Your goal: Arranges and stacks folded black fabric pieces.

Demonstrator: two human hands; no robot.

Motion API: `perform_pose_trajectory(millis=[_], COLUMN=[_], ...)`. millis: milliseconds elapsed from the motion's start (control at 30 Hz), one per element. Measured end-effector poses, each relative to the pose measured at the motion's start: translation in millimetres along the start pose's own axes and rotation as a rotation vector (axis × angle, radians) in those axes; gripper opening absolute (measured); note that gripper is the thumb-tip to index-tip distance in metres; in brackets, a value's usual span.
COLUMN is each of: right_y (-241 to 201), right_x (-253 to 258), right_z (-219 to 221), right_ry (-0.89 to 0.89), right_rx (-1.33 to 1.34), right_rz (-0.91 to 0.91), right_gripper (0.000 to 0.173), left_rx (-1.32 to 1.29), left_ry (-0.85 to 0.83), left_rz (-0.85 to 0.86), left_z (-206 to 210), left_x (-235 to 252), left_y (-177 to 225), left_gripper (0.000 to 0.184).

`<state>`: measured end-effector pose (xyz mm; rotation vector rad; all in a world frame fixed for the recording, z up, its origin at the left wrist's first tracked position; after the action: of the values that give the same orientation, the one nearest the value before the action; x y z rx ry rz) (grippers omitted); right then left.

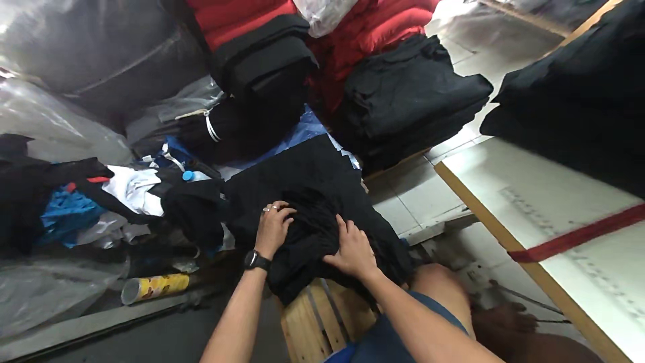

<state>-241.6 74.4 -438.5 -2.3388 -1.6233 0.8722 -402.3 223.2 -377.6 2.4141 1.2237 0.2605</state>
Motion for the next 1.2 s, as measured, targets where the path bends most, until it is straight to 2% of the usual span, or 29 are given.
perform_pose_trajectory(millis=[100,167,233,300,367,433,467,567,633,767,933,1067,1200], right_y=[-0.9,-0.3,-0.8,-2.2,-2.2,-1.7,-2.0,-2.1,-2.1,-1.6,-1.6,-1.8,-2.0], right_x=[0.8,0.6,0.1,0.3,-0.1,-0.2,-0.3,0.0,-0.9,-0.2,-0.5,0.2,-1.7], right_z=[-0.6,-0.8,-0.2,-1.0,-1.1,-1.8,-1.1,-0.6,-1.3,-1.7,-0.8,-1.6,-1.7], right_ry=[0.0,0.005,0.005,0.021,0.023,0.016,0.015,0.02,0.02,0.014,0.028,0.024,0.049], right_rx=[0.016,0.021,0.021,0.011,0.004,-0.001,0.0,-0.011,-0.007,-0.004,-0.007,0.007,0.014], right_rz=[-0.014,-0.019,-0.022,-0.029,-0.029,-0.022,-0.021,-0.012,-0.011,-0.011,-0.02,-0.015,-0.028], right_gripper=[0.134,0.134,0.134,0.134,0.134,0.134,0.134,0.134,0.134,0.133,0.134,0.133,0.134], left_rx=[-0.074,-0.098,-0.075,-0.072,-0.165,-0.282,-0.329,-0.306,-0.193,-0.115,-0.052,0.026,0.081], left_ry=[0.216,0.268,0.262,0.233,0.098,-0.178,-0.217,0.028,0.094,-0.048,-0.213,-0.058,0.09], left_rz=[0.119,0.152,0.154,0.158,0.125,0.062,0.028,-0.135,-0.193,-0.185,-0.258,-0.145,0.035], left_z=[-18.5,-33.4,-38.4,-34.7,-24.7,-11.4,-13.3,-35.4,-27.1,7.0,22.5,6.2,-9.5], left_x=[-11.8,-41.2,-78.7,-109.6,-124.0,-116.5,-106.3,-55.3,-22.8,11.1,15.6,10.2,-11.6], left_y=[3.1,11.2,18.0,19.8,16.4,11.8,9.0,-8.2,-21.4,-35.5,-41.6,-22.2,1.5], left_gripper=[0.014,0.016,0.016,0.026,0.036,0.04,0.039,0.033,0.025,0.024,0.036,0.023,0.02])
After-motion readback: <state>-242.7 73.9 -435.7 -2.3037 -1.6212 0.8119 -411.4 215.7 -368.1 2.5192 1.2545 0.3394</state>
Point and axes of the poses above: each hand's wrist, its own x-axis towards the middle knuckle, its own z-axis out of the palm, y = z × x, the point moved 10 cm from there along x, towards the middle knuckle, and after that the axes turned 3 degrees about -z, right-handed, at the moved point
